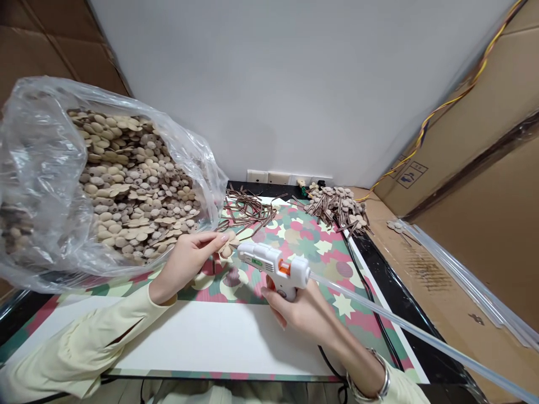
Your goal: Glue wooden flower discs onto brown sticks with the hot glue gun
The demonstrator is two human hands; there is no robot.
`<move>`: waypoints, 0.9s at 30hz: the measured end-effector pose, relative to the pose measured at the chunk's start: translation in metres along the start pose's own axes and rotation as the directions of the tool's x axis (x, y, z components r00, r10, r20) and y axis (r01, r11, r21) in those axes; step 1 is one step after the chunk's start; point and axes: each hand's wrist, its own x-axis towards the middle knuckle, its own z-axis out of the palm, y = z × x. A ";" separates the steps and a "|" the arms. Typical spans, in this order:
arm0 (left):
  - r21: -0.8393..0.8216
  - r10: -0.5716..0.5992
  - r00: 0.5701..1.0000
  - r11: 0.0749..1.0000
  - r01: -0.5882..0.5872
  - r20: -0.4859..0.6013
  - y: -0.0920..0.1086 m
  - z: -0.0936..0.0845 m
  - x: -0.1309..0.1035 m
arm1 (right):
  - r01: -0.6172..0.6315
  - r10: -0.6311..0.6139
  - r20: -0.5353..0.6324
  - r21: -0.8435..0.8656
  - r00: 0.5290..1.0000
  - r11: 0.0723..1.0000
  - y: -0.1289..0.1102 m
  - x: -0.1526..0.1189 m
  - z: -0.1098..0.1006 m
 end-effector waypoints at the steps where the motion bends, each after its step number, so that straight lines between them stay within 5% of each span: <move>1: 0.005 0.000 1.000 1.000 0.000 -0.002 -0.001 0.000 0.000 | -0.004 0.004 -0.001 -0.002 1.000 1.000 0.000 0.000 0.000; 14: -0.099 -0.082 0.995 0.992 0.077 -0.049 0.003 0.000 0.001 | -0.018 0.018 -0.015 0.009 1.000 1.000 0.000 -0.001 0.000; 27: -0.238 -0.125 0.990 0.961 0.139 0.071 0.001 -0.002 0.003 | -0.013 0.012 -0.015 -0.035 1.000 0.999 0.001 -0.001 -0.001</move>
